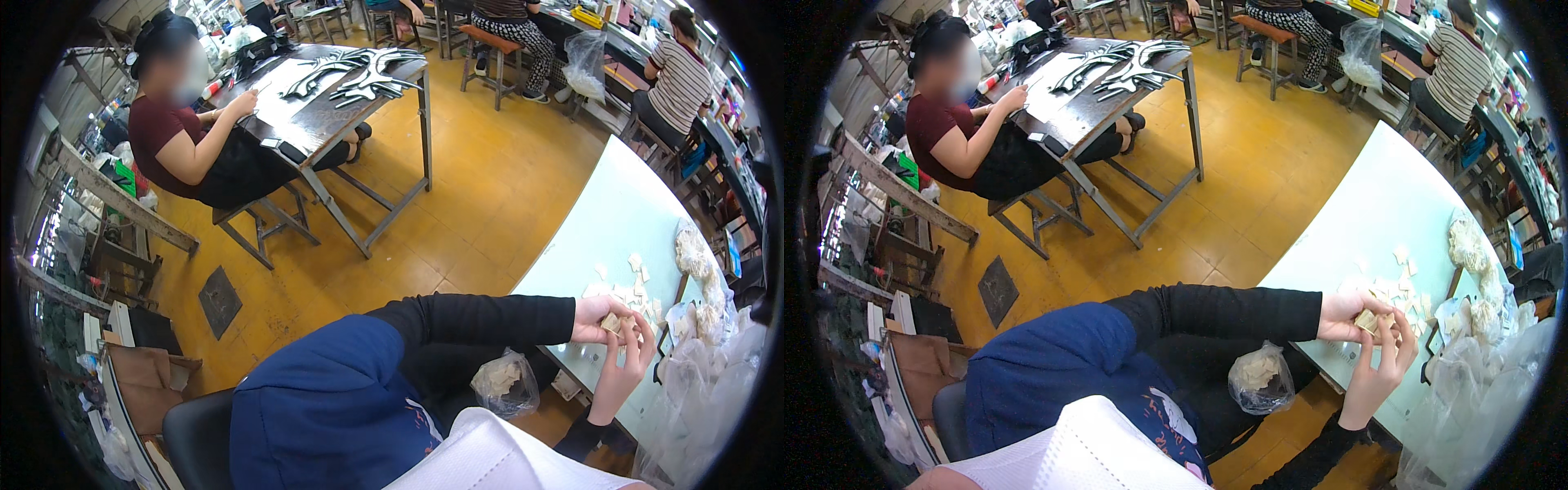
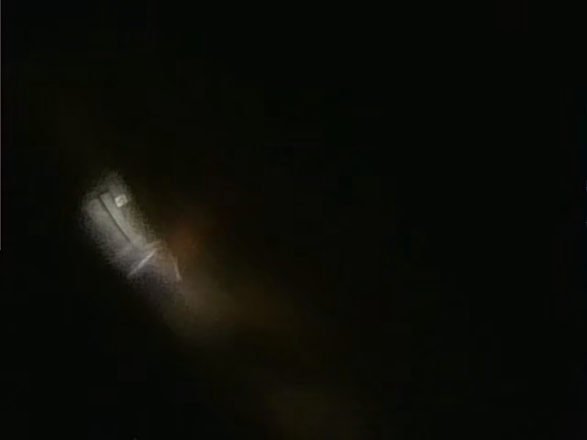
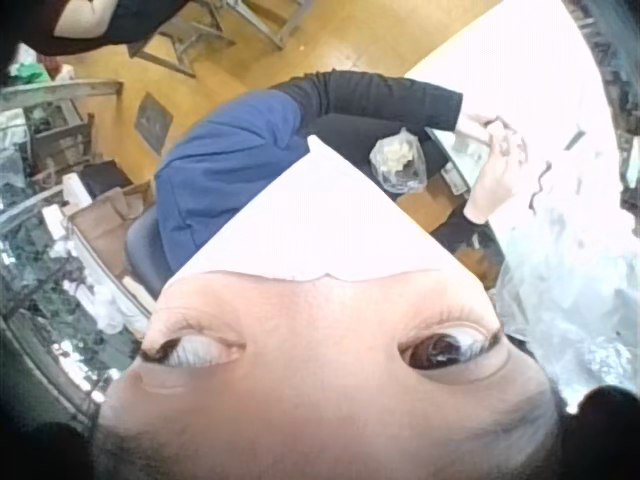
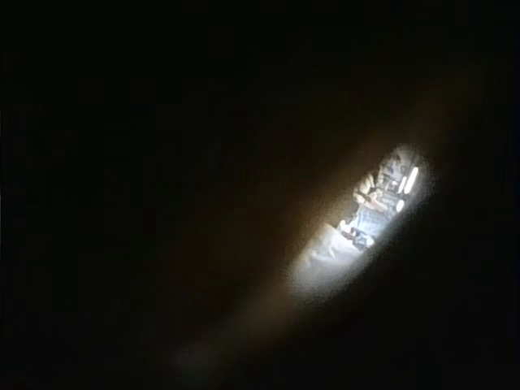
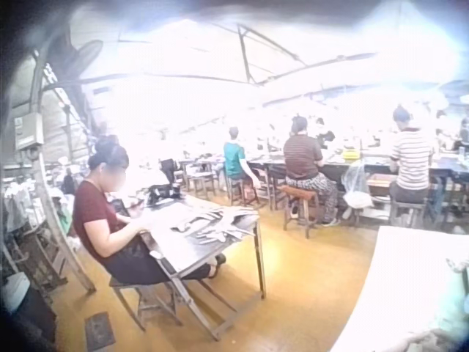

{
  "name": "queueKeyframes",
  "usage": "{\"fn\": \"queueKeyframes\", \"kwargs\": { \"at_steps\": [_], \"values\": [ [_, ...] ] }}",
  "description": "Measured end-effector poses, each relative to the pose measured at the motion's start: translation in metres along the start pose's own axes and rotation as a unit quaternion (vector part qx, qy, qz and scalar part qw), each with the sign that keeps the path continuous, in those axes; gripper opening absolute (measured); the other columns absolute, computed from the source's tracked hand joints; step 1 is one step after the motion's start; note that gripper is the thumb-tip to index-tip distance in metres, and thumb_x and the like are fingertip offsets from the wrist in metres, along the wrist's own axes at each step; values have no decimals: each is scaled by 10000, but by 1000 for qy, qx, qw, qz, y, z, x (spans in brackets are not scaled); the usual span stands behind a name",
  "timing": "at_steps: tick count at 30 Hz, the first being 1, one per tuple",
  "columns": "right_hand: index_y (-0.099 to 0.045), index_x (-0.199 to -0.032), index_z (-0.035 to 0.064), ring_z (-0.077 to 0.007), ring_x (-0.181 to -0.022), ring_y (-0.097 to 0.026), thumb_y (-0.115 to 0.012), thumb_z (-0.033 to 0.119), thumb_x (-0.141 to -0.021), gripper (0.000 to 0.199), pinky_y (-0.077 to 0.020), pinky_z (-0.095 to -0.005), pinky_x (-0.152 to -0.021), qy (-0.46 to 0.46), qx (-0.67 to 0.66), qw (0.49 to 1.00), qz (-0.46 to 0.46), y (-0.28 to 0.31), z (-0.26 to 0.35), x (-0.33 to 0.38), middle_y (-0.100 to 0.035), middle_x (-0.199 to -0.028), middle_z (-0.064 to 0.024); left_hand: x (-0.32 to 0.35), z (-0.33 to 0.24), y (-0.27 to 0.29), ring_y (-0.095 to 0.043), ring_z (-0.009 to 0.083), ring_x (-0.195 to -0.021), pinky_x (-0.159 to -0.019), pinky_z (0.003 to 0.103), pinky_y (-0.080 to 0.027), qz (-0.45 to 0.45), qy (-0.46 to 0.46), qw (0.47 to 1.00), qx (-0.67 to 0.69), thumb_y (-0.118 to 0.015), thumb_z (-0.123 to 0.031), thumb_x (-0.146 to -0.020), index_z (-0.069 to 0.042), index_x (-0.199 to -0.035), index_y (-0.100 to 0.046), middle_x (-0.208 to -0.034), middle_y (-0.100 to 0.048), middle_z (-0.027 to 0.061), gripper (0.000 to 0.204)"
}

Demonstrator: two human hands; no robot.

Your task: The person picks up small beige material pieces from a table and places them into a clear plastic bag. The person repeats this action continuously, handling the pieces one at a time or in small groups.

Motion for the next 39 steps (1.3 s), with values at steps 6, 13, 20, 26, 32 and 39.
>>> {"fn": "queueKeyframes", "kwargs": {
  "at_steps": [6,13,20,26,32,39],
  "values": [
    [-677,-936,-24,-250,-1044,-602,-658,-17,-872,67,-512,-361,-846,-56,-51,997,-24,-3,-17,-5,-611,-1160,-86,14,8,-11,-628,130,-1003,-910,319,-581,-21,18,999,-39,-485,-229,-1040,-26,-1219,-521,-1131,-587,67,273],
    [-668,-977,-38,-234,-993,-621,-645,-17,-883,99,-520,-336,-801,-62,-53,997,-10,-10,-23,-13,-614,-1109,-98,27,-4,-19,-600,122,-1089,-1013,347,-514,-14,-46,986,-160,-500,-187,-1025,-15,-1267,-524,-1212,-574,70,297],
    [-659,-1056,-36,-189,-854,-562,-669,21,-885,180,-460,-301,-721,-130,-55,989,-44,-12,-20,-11,-610,-1048,-75,36,-14,-28,-618,165,-1099,-978,325,-540,-20,-144,968,-206,-533,-134,-1007,32,-1257,-509,-1177,-596,118,301],
    [-666,-1027,-41,-162,-837,-539,-683,39,-891,159,-443,-289,-707,-174,-75,980,-57,-8,-21,-3,-596,-1007,-66,46,-18,-34,-632,152,-1053,-900,265,-573,-37,-152,952,-263,-569,-114,-992,49,-1240,-506,-1141,-606,127,303],
    [-666,-956,-58,-161,-832,-545,-669,32,-906,103,-447,-285,-693,-166,-88,980,-68,-6,-25,6,-599,-995,-66,56,-12,-38,-624,134,-1057,-890,254,-569,-6,-129,953,-275,-587,-119,-987,44,-1253,-533,-1172,-606,124,317],
    [-643,-939,-63,-152,-780,-535,-678,14,-895,96,-450,-271,-679,-171,-167,969,-59,-6,-16,17,-592,-930,-55,77,-15,-35,-654,126,-978,-849,252,-578,-63,-201,910,-357,-636,-123,-956,45,-1144,-613,-1056,-671,103,253]
  ]
}}
Point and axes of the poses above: each hand's wrist, its own x-axis away from the middle knuckle, its own y-axis out of the back of the hand, z = x × y, the point moved 7 cm from there along -x, towards the middle knuckle
